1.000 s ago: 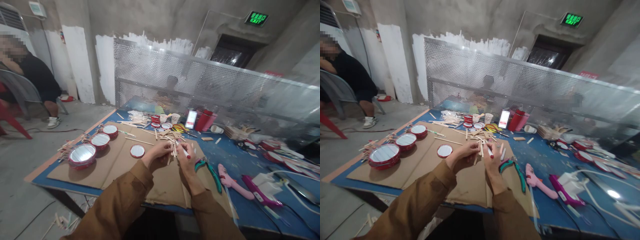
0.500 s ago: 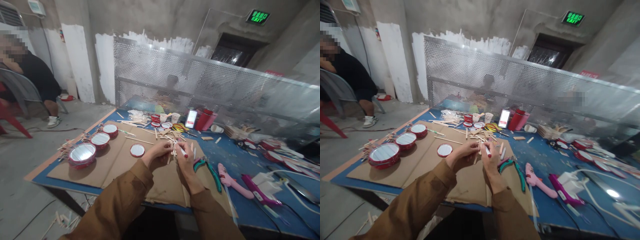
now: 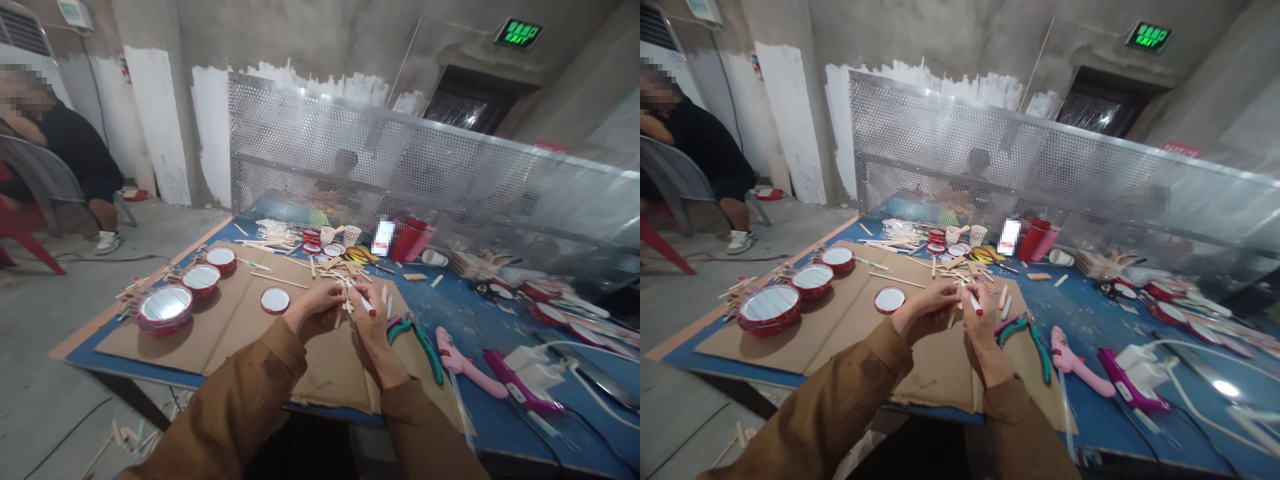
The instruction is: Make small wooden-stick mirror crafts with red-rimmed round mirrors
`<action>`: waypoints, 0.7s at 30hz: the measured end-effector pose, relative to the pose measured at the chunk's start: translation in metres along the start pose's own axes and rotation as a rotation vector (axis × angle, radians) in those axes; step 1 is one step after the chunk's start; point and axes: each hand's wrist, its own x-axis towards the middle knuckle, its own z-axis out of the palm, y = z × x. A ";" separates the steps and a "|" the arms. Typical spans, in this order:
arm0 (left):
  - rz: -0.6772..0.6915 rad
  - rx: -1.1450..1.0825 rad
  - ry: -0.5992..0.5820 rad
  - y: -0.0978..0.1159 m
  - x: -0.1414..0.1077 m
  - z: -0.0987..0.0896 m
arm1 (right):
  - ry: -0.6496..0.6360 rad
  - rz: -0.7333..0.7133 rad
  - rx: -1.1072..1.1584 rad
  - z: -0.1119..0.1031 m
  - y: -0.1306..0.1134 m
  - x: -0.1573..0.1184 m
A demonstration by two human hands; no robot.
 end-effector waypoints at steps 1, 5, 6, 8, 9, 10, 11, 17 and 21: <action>0.002 0.001 0.001 0.000 0.000 0.000 | -0.001 0.000 0.005 0.000 0.000 0.000; 0.007 0.025 0.005 -0.002 0.000 -0.001 | 0.008 0.003 0.004 0.000 0.001 0.000; 0.005 0.031 0.003 -0.002 0.000 -0.001 | 0.015 0.009 0.000 0.000 0.001 0.000; 0.007 0.037 -0.004 -0.004 0.002 -0.002 | 0.036 0.027 -0.007 0.000 0.001 0.000; 0.008 0.037 -0.006 -0.004 0.002 -0.002 | 0.043 0.032 -0.011 0.000 0.001 0.000; 0.009 0.035 -0.009 -0.005 0.002 -0.002 | 0.042 0.035 -0.015 0.000 0.001 0.000; 0.009 0.031 -0.007 -0.006 0.003 -0.002 | 0.036 0.034 -0.016 0.000 0.001 0.000; 0.002 -0.014 -0.005 -0.005 0.002 0.000 | 0.007 0.009 0.004 0.001 -0.001 0.001; 0.005 -0.005 0.001 -0.003 0.001 0.000 | -0.005 0.010 0.005 0.000 -0.001 0.001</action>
